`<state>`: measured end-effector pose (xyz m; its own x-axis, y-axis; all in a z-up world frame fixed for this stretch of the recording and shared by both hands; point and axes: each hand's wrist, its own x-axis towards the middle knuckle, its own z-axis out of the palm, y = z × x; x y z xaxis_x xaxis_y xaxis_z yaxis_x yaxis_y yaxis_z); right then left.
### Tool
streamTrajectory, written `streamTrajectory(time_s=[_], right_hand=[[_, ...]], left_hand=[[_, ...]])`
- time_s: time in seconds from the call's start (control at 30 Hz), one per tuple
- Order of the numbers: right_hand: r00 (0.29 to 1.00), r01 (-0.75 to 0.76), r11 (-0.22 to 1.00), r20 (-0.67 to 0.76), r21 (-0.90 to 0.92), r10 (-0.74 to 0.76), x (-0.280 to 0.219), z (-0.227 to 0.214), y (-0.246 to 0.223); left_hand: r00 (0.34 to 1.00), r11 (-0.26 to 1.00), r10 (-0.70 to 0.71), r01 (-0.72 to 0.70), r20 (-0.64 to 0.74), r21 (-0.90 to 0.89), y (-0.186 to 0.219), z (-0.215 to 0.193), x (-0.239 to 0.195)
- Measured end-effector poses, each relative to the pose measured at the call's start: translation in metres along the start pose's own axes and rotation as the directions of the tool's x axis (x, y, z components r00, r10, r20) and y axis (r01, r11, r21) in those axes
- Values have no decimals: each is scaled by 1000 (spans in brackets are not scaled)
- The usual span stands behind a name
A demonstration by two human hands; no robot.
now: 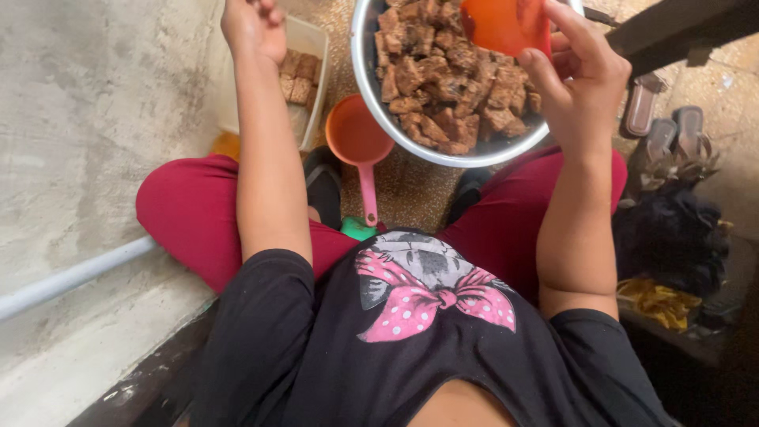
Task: The person sits on the floor and uses a red plastic scoop to transfer brown, cube-shaped food blocks from a large metal bowl into a white plastic container. The person repeatedly scoops the blocks and places them into the container.
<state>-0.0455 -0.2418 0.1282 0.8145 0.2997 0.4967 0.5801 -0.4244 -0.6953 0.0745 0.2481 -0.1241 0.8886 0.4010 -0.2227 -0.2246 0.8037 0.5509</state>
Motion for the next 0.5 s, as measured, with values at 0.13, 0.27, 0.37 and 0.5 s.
streamTrajectory(time_s=[0.13, 0.27, 0.37, 0.5], right_hand=[[989, -131, 990, 80, 44, 128, 7, 13, -4], [978, -124, 987, 157, -101, 139, 12, 20, -9], [979, -79, 968, 166, -237, 121, 16, 17, -14], [957, -225, 951, 136, -213, 256, 15, 14, -22]], left_hand=[[891, 953, -39, 169, -452, 251, 4, -81, -10], [801, 932, 10, 210, -599, 296, -18, -131, -29], [610, 873, 120, 311, -783, 376, -37, -152, -37], [454, 933, 11, 316, -891, 173, -49, -167, -21]])
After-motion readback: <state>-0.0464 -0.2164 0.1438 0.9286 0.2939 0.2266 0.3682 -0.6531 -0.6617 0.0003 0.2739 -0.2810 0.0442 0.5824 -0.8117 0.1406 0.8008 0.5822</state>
